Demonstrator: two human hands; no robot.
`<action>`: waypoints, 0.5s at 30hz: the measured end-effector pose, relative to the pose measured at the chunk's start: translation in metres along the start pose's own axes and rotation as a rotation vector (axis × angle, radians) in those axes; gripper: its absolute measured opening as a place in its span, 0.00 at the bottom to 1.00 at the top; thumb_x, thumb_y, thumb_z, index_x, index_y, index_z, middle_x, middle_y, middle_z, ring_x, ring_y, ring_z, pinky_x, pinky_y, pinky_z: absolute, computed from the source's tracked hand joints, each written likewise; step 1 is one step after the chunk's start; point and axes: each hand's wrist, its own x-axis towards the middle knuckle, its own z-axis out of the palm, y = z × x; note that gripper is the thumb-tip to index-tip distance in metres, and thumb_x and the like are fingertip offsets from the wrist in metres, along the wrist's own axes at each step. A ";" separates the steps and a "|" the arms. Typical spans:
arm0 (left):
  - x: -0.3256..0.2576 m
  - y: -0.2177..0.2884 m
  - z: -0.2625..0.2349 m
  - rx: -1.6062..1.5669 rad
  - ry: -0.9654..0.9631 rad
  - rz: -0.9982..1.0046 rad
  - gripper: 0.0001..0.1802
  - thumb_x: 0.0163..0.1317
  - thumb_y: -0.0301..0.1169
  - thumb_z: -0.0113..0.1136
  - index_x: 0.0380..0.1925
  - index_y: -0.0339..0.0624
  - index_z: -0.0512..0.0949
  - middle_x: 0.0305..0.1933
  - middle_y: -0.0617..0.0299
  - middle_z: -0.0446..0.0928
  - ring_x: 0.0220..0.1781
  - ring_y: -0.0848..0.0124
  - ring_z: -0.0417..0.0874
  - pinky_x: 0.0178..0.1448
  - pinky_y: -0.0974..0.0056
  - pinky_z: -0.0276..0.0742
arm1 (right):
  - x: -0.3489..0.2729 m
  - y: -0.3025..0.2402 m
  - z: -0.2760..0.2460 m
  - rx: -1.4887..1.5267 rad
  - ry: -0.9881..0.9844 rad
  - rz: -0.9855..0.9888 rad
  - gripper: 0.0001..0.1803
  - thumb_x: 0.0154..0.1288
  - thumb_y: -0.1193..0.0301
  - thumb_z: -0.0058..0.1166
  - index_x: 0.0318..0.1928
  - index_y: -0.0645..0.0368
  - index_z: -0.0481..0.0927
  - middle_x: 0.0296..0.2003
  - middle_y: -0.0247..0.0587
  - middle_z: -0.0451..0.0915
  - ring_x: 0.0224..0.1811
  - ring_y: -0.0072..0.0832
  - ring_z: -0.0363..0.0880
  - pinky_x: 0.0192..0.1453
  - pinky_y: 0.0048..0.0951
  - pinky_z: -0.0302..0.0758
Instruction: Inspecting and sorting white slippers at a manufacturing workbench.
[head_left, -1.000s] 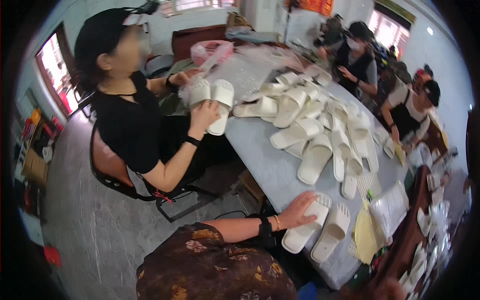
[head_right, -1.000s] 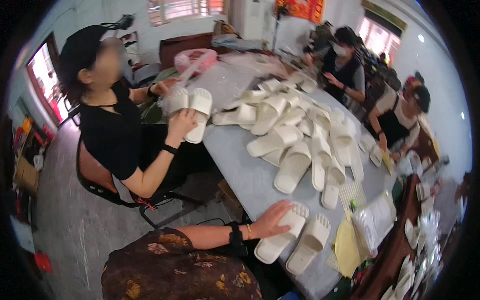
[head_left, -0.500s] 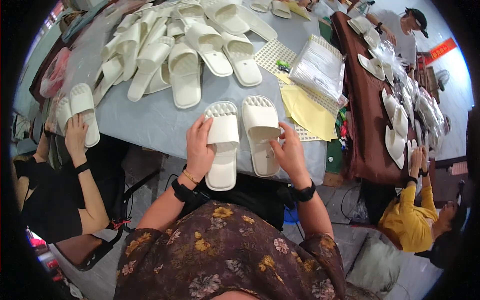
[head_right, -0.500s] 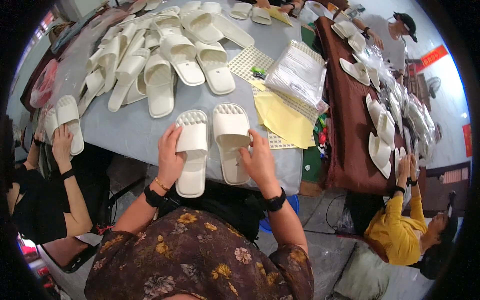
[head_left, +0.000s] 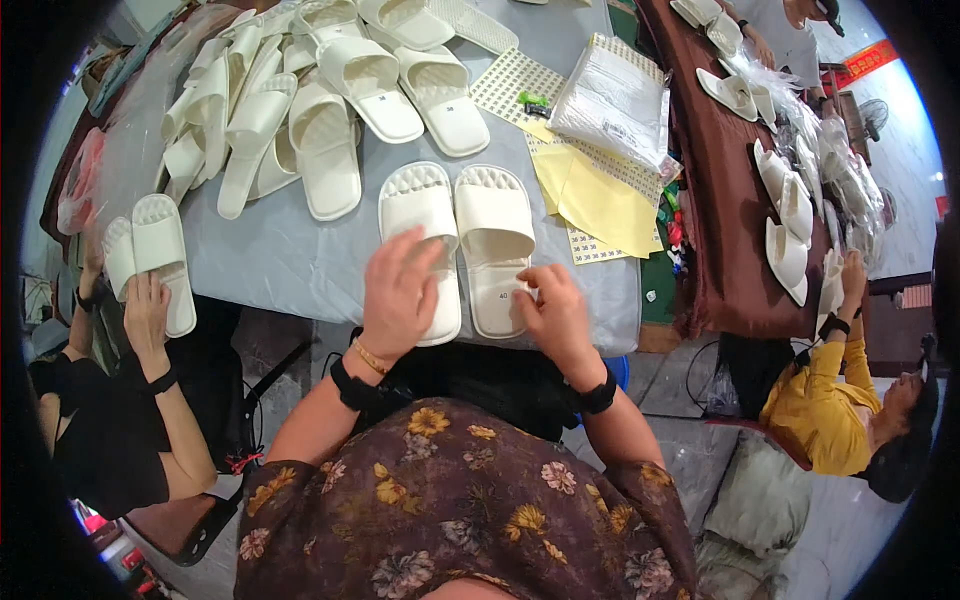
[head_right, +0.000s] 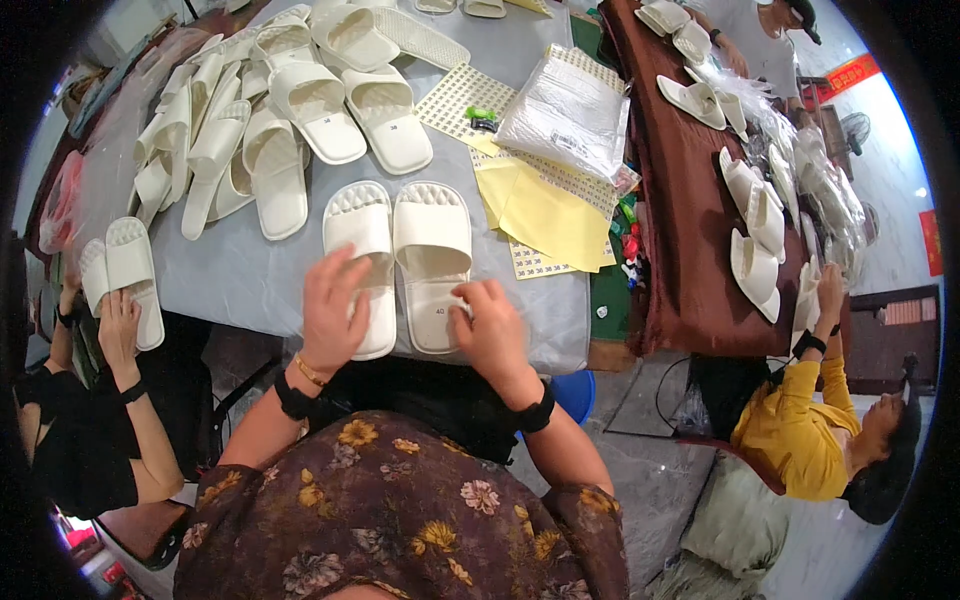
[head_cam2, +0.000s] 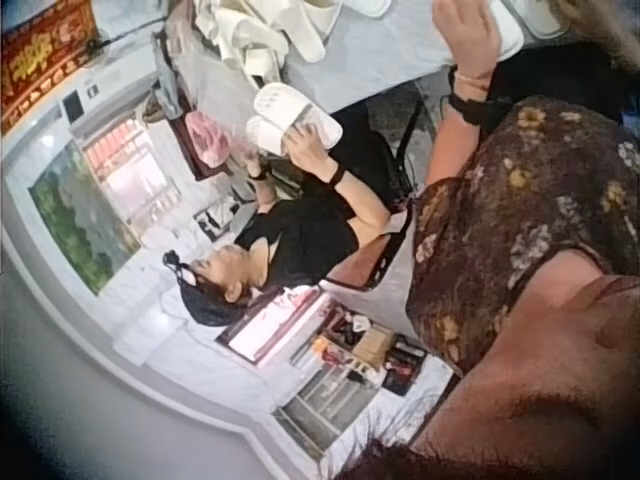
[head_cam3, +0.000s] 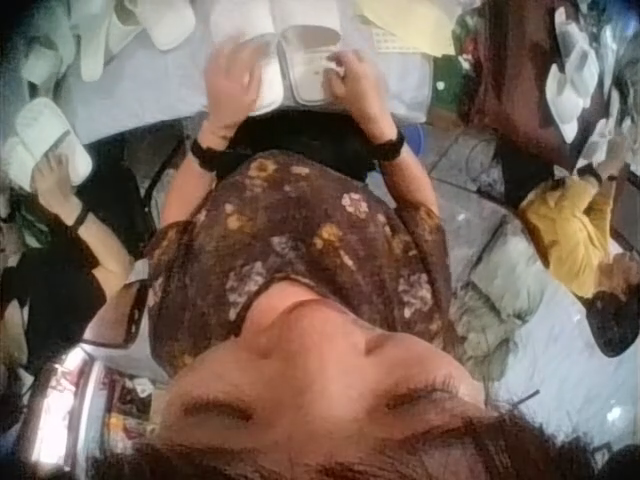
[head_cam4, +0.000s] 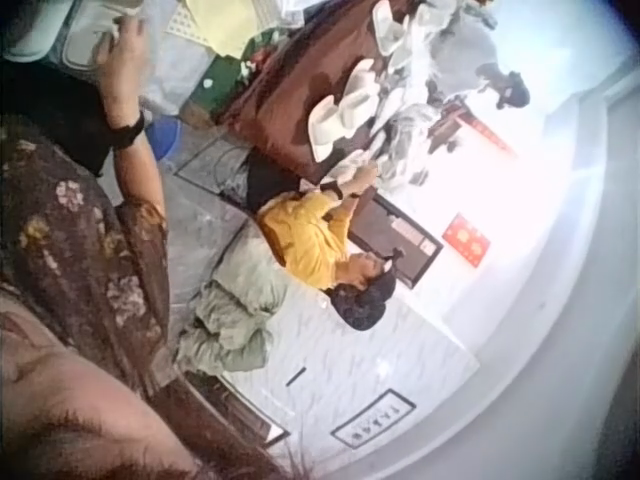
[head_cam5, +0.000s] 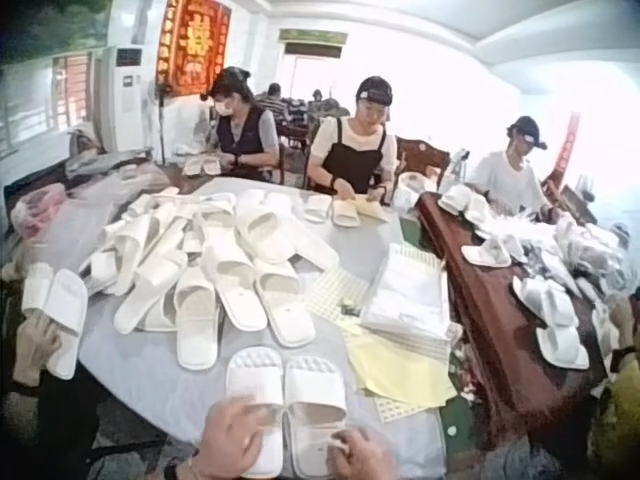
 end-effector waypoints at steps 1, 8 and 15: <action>-0.001 0.005 -0.001 -0.048 -0.135 0.068 0.25 0.54 0.22 0.62 0.56 0.43 0.76 0.63 0.51 0.71 0.63 0.52 0.70 0.65 0.51 0.66 | -0.004 -0.001 0.001 -0.011 -0.038 -0.052 0.10 0.59 0.74 0.60 0.42 0.56 0.79 0.36 0.45 0.77 0.34 0.42 0.80 0.37 0.40 0.77; 0.000 0.015 0.012 -0.080 -0.485 0.162 0.27 0.53 0.33 0.69 0.56 0.48 0.76 0.61 0.58 0.73 0.62 0.57 0.72 0.62 0.52 0.67 | -0.006 -0.007 0.008 -0.094 0.011 -0.146 0.07 0.60 0.76 0.60 0.39 0.57 0.80 0.34 0.45 0.77 0.33 0.44 0.81 0.36 0.40 0.77; -0.001 0.015 0.014 -0.033 -0.504 0.161 0.28 0.53 0.37 0.69 0.56 0.47 0.75 0.62 0.59 0.72 0.62 0.59 0.72 0.63 0.53 0.67 | -0.003 0.002 0.011 -0.031 -0.119 -0.090 0.07 0.61 0.76 0.56 0.41 0.57 0.76 0.36 0.48 0.75 0.37 0.50 0.79 0.39 0.46 0.76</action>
